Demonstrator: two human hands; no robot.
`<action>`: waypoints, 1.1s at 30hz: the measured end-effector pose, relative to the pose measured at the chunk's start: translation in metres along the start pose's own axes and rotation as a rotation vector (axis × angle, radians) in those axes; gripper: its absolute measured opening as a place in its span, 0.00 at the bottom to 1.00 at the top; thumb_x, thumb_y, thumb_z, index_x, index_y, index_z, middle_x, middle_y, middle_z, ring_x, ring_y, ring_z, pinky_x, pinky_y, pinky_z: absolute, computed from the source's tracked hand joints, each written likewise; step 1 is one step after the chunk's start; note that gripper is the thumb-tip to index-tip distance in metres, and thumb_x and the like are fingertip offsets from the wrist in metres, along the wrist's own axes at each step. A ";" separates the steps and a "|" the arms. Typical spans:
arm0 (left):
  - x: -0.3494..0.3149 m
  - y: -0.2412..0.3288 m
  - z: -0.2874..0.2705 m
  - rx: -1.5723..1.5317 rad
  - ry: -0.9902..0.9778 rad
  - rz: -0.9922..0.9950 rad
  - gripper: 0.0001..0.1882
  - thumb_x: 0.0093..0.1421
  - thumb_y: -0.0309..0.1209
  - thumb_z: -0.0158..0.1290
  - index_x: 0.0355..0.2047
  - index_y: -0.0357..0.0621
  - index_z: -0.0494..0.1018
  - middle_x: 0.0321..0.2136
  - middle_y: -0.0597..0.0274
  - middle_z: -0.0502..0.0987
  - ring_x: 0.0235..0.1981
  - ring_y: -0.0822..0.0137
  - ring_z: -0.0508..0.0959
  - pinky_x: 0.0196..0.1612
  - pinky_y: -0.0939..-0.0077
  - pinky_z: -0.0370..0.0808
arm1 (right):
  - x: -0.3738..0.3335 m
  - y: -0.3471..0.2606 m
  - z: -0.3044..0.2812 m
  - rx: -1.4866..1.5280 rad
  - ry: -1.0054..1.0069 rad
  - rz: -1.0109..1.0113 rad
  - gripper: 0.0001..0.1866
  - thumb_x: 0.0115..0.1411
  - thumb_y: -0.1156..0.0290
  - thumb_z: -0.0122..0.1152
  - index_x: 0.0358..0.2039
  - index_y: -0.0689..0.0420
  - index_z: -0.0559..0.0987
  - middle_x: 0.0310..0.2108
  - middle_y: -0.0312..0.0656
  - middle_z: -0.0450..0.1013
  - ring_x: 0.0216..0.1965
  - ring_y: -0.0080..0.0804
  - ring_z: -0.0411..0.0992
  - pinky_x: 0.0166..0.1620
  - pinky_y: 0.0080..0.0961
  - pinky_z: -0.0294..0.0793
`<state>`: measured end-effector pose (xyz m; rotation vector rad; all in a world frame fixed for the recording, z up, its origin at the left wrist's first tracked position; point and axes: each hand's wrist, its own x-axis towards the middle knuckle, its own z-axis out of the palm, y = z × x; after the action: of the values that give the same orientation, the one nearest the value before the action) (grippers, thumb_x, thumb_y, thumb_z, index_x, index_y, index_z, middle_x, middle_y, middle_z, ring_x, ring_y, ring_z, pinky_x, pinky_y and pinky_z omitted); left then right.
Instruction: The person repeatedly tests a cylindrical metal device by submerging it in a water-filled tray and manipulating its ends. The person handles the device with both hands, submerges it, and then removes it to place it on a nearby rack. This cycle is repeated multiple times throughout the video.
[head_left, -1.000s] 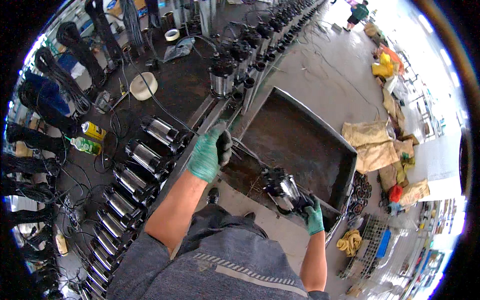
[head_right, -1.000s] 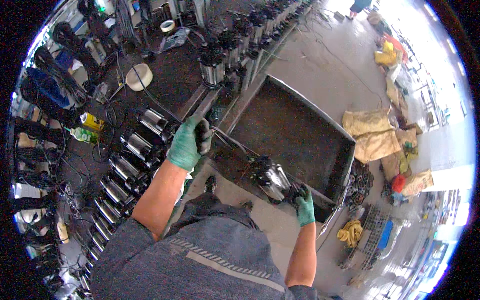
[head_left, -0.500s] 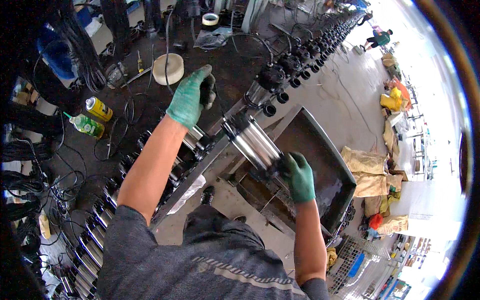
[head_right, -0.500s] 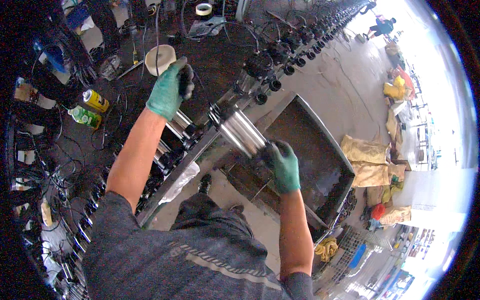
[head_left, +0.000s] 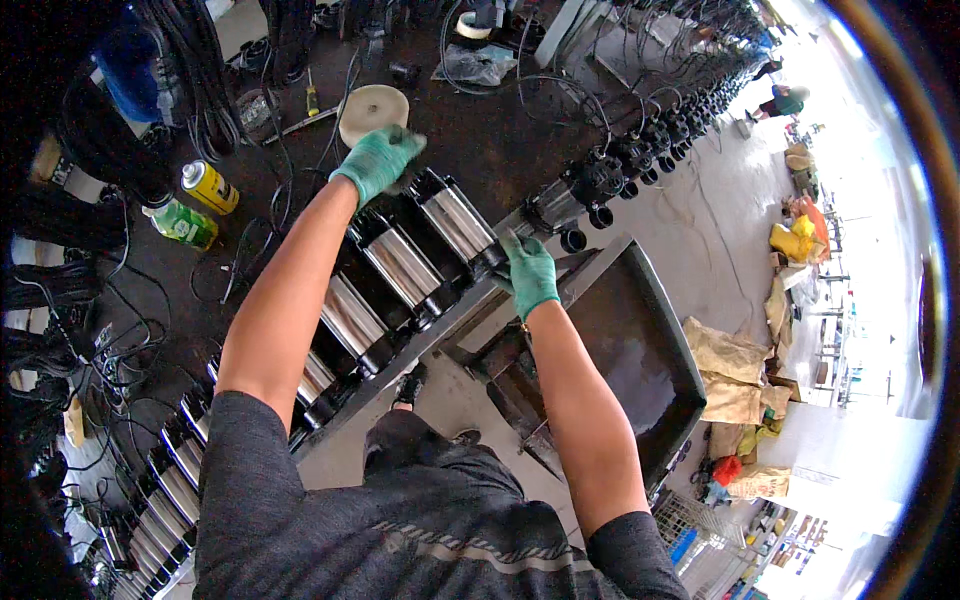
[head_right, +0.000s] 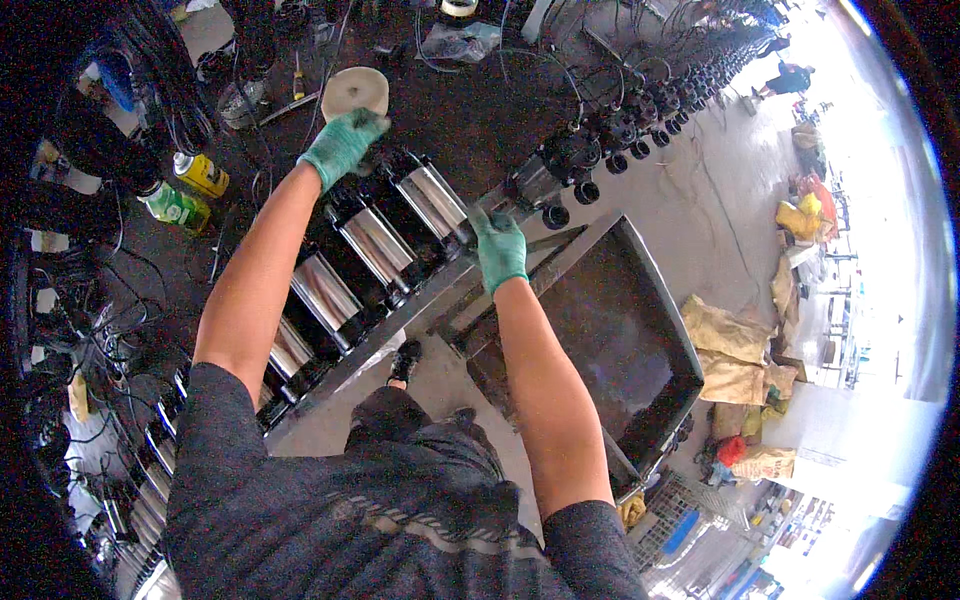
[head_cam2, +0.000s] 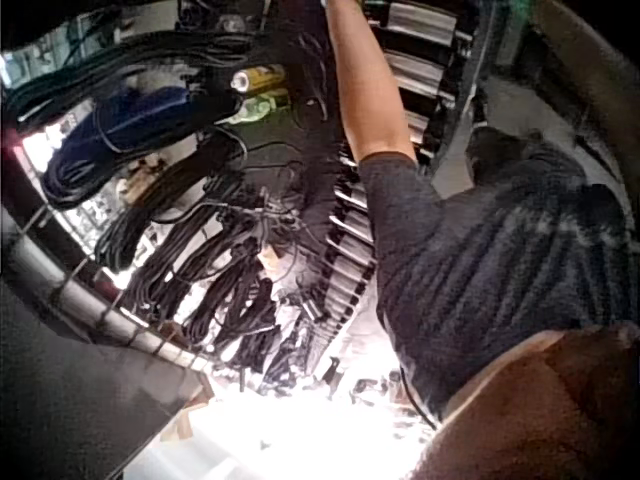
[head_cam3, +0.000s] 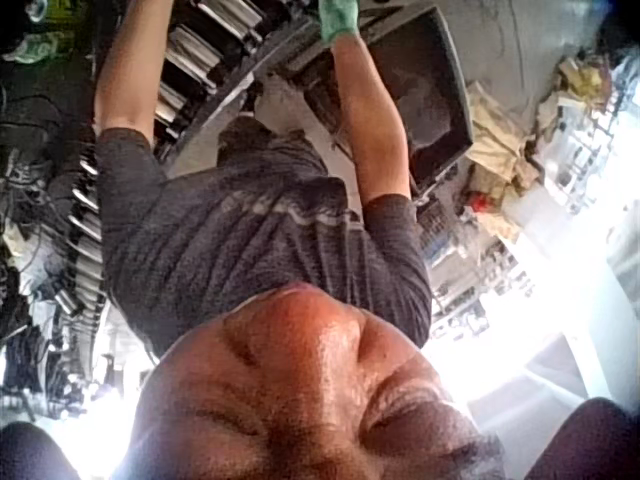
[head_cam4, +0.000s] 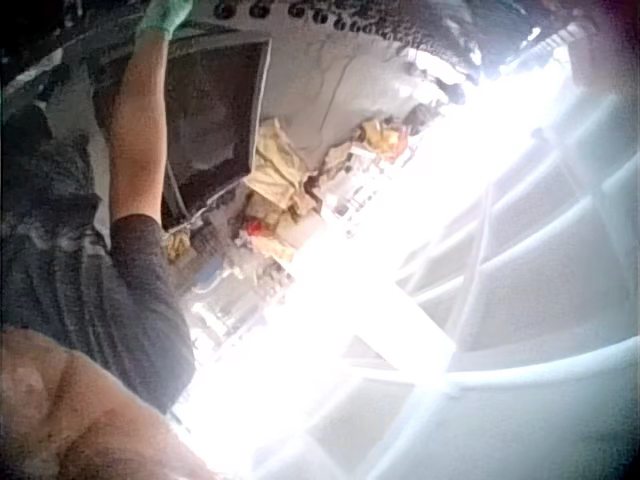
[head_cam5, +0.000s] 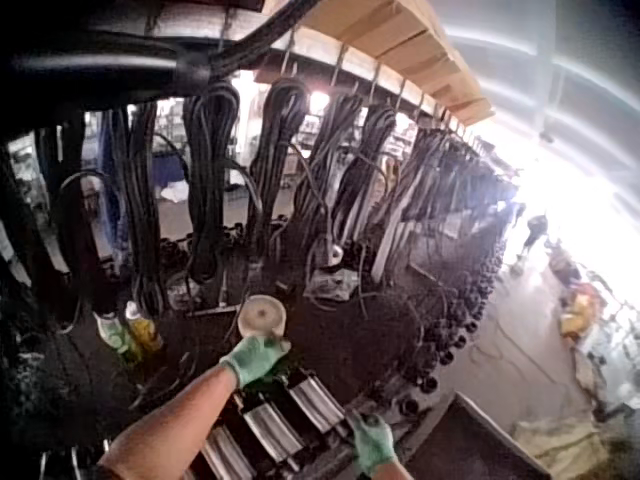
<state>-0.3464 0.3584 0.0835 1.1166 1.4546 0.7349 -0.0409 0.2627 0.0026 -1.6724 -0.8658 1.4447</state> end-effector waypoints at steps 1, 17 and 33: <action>-0.006 0.003 0.002 0.362 0.112 0.124 0.23 0.67 0.48 0.54 0.54 0.46 0.75 0.56 0.52 0.75 0.49 0.51 0.79 0.53 0.58 0.79 | -0.007 -0.010 -0.005 0.035 0.013 0.035 0.18 0.68 0.56 0.63 0.53 0.50 0.76 0.38 0.33 0.77 0.37 0.29 0.77 0.41 0.36 0.81; -0.302 0.248 0.092 1.190 -0.738 1.204 0.15 0.58 0.41 0.59 0.28 0.40 0.80 0.28 0.50 0.82 0.32 0.46 0.83 0.36 0.53 0.80 | -0.257 0.151 -0.267 -0.215 0.385 -0.055 0.15 0.70 0.61 0.58 0.47 0.59 0.80 0.37 0.39 0.79 0.35 0.29 0.77 0.35 0.29 0.79; -0.383 0.263 0.235 1.307 -1.306 1.484 0.14 0.58 0.40 0.58 0.31 0.41 0.81 0.30 0.49 0.82 0.35 0.45 0.84 0.37 0.53 0.80 | -0.482 0.402 -0.293 0.532 0.773 0.497 0.20 0.70 0.55 0.55 0.51 0.57 0.77 0.41 0.44 0.80 0.32 0.38 0.81 0.28 0.33 0.74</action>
<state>-0.0760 0.0677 0.4202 2.8798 -0.4870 -0.3502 0.1927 -0.3827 -0.0908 -1.8455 0.3531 1.0256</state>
